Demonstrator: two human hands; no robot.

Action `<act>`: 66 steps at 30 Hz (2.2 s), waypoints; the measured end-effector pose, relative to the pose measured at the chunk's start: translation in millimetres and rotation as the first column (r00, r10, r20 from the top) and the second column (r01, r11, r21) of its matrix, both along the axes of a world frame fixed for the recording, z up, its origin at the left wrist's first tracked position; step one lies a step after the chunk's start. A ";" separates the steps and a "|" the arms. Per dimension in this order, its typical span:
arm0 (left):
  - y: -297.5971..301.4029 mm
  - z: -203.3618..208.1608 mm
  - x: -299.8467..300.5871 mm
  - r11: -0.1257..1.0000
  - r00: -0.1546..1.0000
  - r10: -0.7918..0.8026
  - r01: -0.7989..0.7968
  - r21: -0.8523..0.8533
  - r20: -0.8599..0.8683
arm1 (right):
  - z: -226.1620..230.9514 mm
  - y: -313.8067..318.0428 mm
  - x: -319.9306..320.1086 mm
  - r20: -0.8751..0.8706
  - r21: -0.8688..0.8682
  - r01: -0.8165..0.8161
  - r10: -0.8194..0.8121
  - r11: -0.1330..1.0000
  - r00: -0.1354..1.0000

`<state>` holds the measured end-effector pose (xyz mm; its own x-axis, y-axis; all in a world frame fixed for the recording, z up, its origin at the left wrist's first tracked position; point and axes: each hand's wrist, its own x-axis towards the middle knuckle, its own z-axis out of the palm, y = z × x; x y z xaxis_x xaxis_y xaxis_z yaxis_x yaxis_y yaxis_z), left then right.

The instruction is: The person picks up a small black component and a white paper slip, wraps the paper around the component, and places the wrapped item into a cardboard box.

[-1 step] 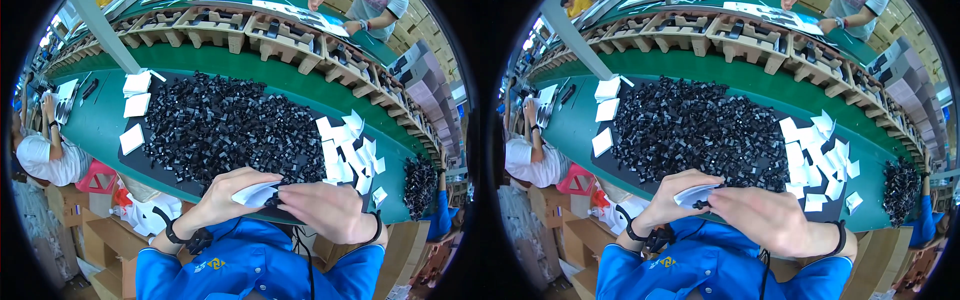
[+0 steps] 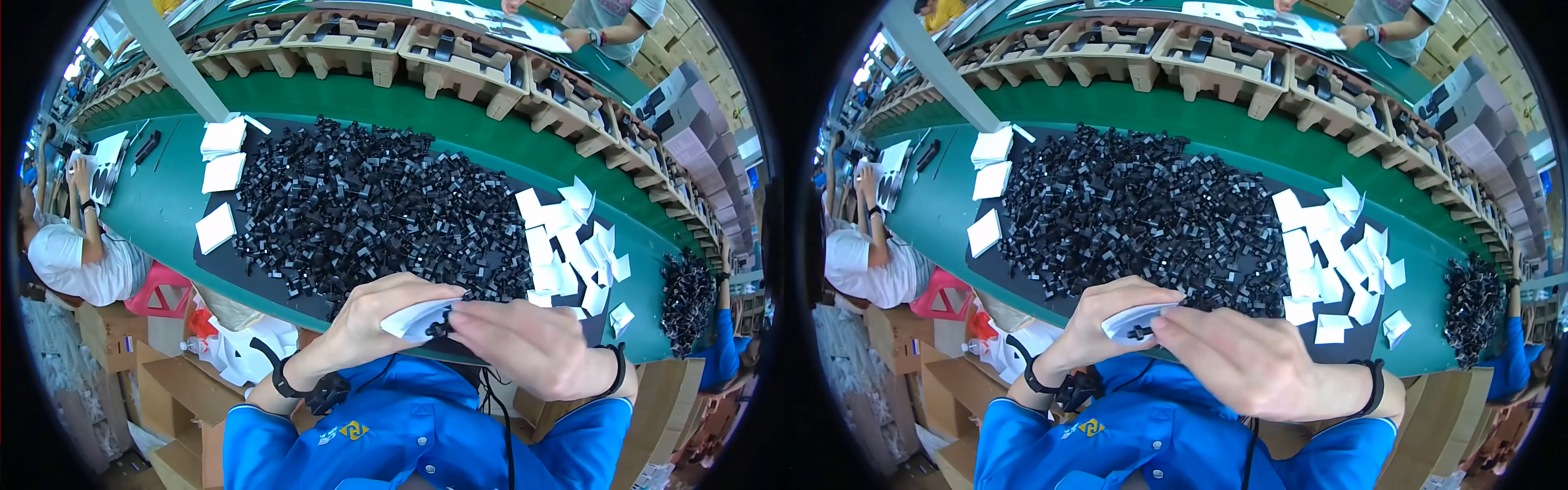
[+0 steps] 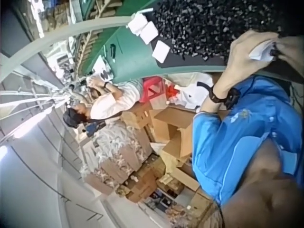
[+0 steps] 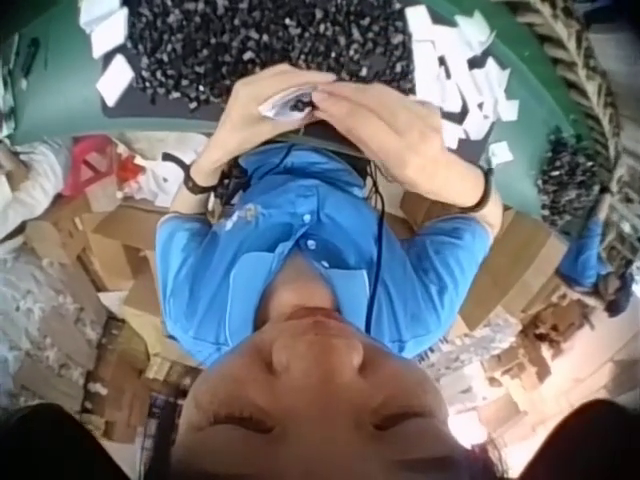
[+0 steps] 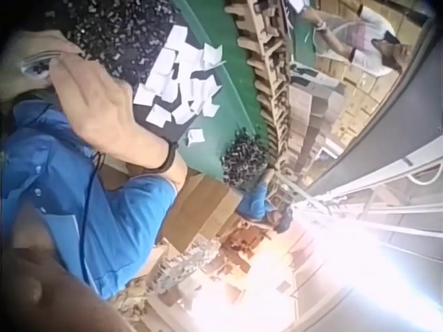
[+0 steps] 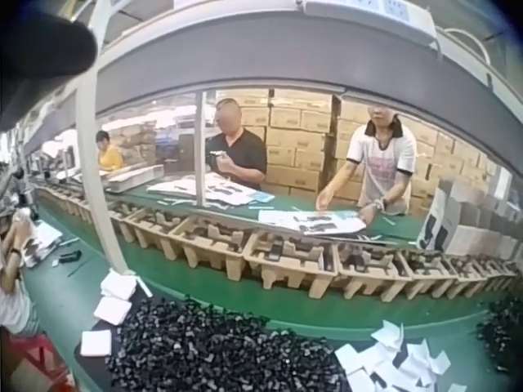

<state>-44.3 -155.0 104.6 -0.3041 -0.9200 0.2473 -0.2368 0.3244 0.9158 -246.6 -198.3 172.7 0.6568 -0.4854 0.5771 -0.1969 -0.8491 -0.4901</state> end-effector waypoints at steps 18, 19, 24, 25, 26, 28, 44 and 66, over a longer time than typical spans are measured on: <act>-5.3 -11.9 2.5 0.996 0.994 0.091 -0.092 0.002 0.054 | -1.8 -17.5 17.2 -0.542 0.342 -0.148 0.324 0.928 0.775; -6.1 -12.1 3.1 0.994 0.994 0.105 -0.106 0.032 0.039 | -7.7 -18.1 21.0 -0.518 0.364 -0.176 0.356 0.915 0.778; -9.2 -17.6 -3.9 0.994 0.994 0.109 -0.109 0.005 0.000 | -25.4 -8.4 32.9 -0.626 0.243 -0.159 0.280 0.957 0.728; -10.8 -17.9 -4.9 0.994 0.995 0.100 -0.100 -0.052 -0.004 | -25.1 -7.9 32.3 -0.637 0.230 -0.161 0.274 0.960 0.721; -12.3 -17.9 -5.5 0.990 0.996 0.092 -0.092 -0.109 -0.008 | -22.9 -7.7 32.2 -0.647 0.216 -0.164 0.268 0.962 0.714; -11.5 -14.9 -6.4 0.982 0.997 0.080 -0.082 -0.171 -0.013 | -16.9 -10.8 30.0 -0.660 0.199 -0.164 0.255 0.966 0.706; 26.3 -3.7 -5.5 0.929 0.841 0.260 -0.083 0.361 -0.475 | -27.9 -5.9 -9.2 -0.039 0.149 -0.017 0.023 0.989 0.999; 6.3 10.7 -22.1 0.812 0.818 0.321 0.021 0.583 -0.477 | -17.8 0.8 -30.8 -0.195 0.126 0.095 -0.070 0.987 0.978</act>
